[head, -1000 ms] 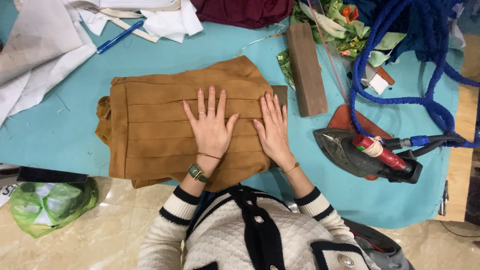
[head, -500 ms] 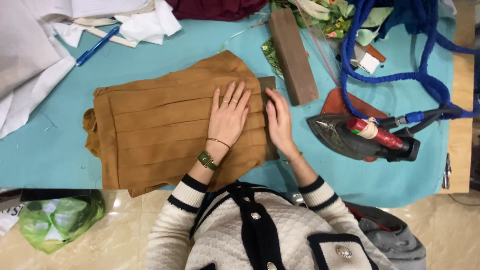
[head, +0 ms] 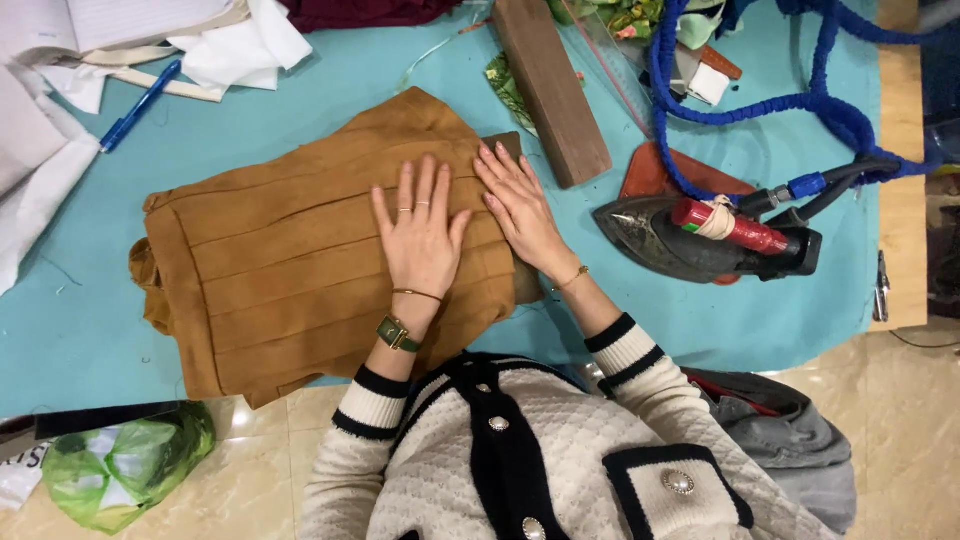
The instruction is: A person aligns pleats on a brown garment and uses a steam iron with a pressing cloth to set the folds.
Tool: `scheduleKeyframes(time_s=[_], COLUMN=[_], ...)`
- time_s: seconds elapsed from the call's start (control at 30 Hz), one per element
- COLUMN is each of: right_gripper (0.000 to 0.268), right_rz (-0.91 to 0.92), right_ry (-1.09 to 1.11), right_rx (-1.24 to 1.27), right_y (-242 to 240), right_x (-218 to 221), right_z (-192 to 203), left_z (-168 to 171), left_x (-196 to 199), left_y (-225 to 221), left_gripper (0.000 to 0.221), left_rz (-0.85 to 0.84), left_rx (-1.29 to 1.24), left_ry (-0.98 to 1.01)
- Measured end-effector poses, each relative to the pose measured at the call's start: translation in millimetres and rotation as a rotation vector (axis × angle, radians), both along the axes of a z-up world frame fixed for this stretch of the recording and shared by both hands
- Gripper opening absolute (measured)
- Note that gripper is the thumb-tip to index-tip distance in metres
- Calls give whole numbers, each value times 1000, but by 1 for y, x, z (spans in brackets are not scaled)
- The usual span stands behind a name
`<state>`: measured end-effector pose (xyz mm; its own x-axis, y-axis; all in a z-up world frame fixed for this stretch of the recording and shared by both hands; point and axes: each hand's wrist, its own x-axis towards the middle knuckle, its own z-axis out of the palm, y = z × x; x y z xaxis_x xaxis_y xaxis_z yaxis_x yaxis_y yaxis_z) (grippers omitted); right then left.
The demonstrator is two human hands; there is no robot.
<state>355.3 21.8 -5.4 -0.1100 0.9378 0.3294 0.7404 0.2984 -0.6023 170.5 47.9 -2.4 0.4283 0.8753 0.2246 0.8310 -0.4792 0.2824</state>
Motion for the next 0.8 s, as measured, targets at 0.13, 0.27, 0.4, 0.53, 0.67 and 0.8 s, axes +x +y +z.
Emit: scheduleKeyframes(time_s=[0.13,0.27,0.4,0.53,0.67,0.8], right_gripper=[44,41,32,26,15,24], right_rz=[15,81,97,93,81,42], right_ry=[30,-39,-207,-260,-268,-239], right_rx=[11,119,291,381,457,423], right_y=[-5,-7,-7,-4,-2,-5], right_x=[6,19,30,24,22,27], right_z=[-2,11,27,21,16,19], left_z=[6,12,-2,-9,10,15], left_x=[-11,-19,-16,-6,-9,-17], left_y=[-1,11,38,62,65,65], left_gripper=[58,59,90,86,55,39], left_rz=[52,-160,-345,-364,-435,-435], left_rx=[35,-31,-29,24,29,-17], left_ry=[33,15,-43,-45,-56,-121])
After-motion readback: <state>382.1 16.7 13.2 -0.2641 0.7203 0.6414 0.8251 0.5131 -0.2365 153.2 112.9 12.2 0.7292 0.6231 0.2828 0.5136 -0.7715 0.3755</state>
